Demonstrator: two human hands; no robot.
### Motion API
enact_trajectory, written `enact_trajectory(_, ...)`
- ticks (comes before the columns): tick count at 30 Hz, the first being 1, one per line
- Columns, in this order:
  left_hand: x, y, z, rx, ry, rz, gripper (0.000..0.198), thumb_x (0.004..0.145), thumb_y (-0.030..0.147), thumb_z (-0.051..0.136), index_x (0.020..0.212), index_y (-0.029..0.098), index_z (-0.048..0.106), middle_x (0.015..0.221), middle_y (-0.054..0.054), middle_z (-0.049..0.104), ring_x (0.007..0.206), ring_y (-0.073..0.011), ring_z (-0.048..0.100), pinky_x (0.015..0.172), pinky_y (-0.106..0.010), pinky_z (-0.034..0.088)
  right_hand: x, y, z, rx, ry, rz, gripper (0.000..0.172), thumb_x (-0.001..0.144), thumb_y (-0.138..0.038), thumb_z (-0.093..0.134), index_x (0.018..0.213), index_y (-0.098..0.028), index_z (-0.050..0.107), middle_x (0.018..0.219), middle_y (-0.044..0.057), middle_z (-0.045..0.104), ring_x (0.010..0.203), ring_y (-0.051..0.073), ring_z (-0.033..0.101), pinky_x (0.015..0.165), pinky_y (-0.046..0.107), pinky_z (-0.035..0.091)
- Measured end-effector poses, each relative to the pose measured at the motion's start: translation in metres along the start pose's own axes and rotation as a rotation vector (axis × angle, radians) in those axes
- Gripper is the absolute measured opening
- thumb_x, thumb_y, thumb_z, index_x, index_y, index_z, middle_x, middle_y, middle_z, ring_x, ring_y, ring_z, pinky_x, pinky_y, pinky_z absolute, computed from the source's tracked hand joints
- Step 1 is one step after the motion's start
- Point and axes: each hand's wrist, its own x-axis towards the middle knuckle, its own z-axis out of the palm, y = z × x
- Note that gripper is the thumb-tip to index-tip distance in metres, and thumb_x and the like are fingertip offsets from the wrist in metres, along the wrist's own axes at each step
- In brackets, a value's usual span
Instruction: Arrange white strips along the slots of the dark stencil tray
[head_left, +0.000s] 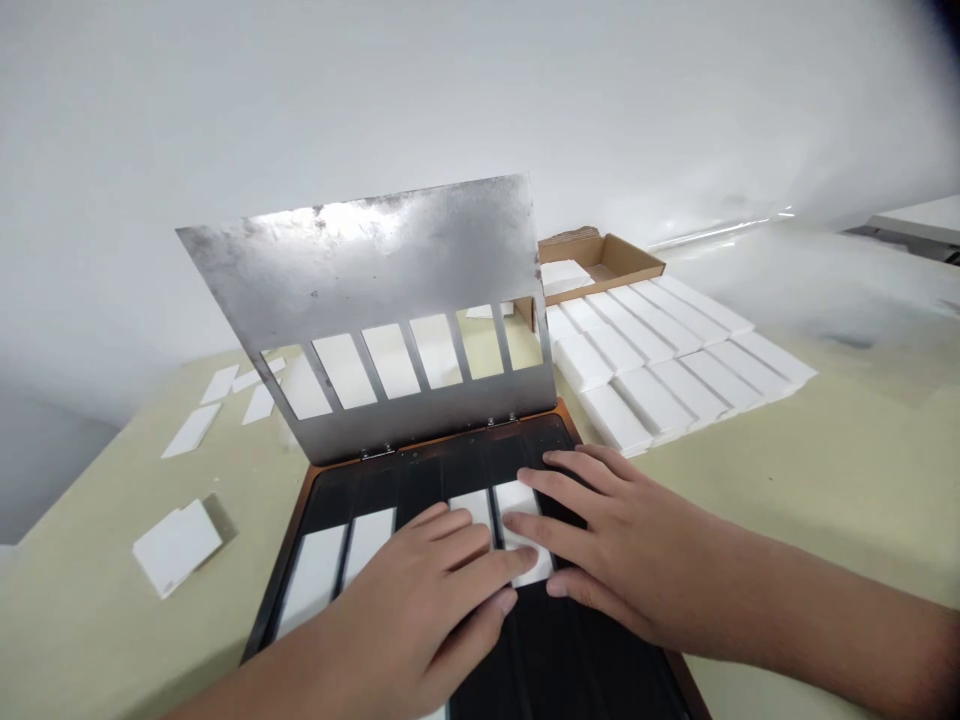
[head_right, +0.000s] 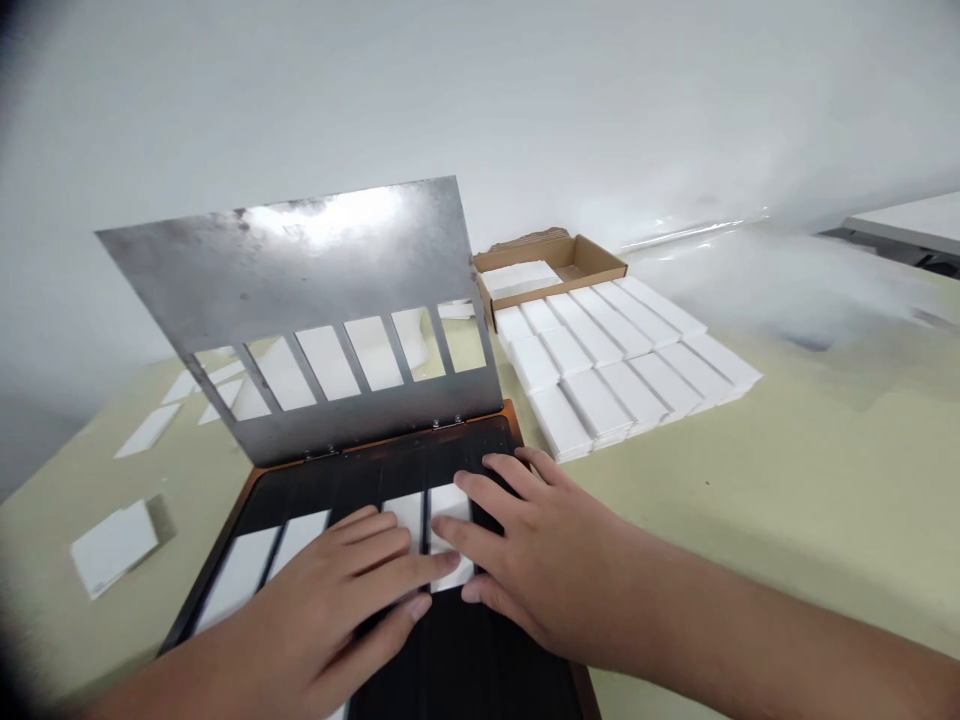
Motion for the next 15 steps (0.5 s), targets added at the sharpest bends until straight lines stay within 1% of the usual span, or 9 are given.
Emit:
enact_trajectory(8, 0.0001, 0.0005, -0.0007, -0.004, 0.016, 0.006, 0.039, 0.105, 0.015, 0.052, 0.142, 0.026, 0.059, 0.098, -0.003, 0.066, 0.088, -0.0226, 0.058, 0.082, -0.04, 0.043, -0.001, 0.0003, 0.0006, -0.005, 0.005, -0.003, 0.044, 0.112, -0.043, 0.044, 0.152, -0.028, 0.051, 0.158, 0.011, 0.052, 0.142, 0.039, 0.047, 0.114, 0.065, 0.044)
enact_trajectory(15, 0.0004, 0.0018, -0.0007, 0.002, 0.027, 0.002, 0.037, 0.105, 0.016, 0.053, 0.139, 0.025, 0.061, 0.097, -0.003, 0.067, 0.086, -0.0215, 0.059, 0.08, -0.037, 0.044, -0.0019, 0.0009, 0.003, -0.007, 0.021, -0.004, 0.044, 0.111, -0.044, 0.046, 0.153, -0.029, 0.051, 0.159, 0.01, 0.051, 0.143, 0.039, 0.048, 0.115, 0.064, 0.044)
